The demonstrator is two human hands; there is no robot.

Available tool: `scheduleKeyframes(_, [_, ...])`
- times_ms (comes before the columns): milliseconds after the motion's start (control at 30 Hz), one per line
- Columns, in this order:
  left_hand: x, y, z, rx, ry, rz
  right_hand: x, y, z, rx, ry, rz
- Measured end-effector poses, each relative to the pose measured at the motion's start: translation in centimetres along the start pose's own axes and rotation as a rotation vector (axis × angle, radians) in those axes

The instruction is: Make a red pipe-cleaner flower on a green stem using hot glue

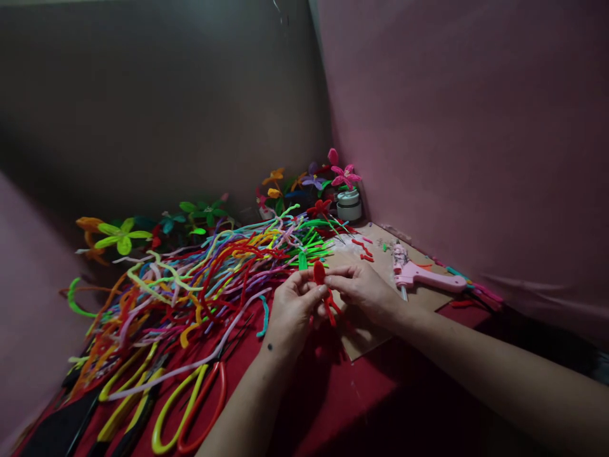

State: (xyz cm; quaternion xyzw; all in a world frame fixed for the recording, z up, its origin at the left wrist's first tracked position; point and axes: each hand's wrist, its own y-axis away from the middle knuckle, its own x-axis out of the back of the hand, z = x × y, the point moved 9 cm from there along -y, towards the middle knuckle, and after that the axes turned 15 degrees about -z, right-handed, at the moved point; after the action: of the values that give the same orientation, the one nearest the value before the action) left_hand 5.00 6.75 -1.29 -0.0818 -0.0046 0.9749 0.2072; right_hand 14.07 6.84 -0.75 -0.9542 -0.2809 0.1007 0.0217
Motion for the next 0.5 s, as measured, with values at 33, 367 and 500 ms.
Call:
scheduleKeyframes(33, [0.1,0.1,0.1,-0.012,-0.038,0.024,0.1,0.1,-0.2,0.011,0.035,0.022])
scheduleKeyframes(367, [0.2,0.1,0.6,-0.074,-0.237,0.097,0.7,1.1,-3.1,0.216,0.848,0.219])
scheduleKeyframes(500, [0.6,0.1,0.2,0.000,-0.147,0.064,2.4,2.7,-4.6,0.292,0.827,0.329])
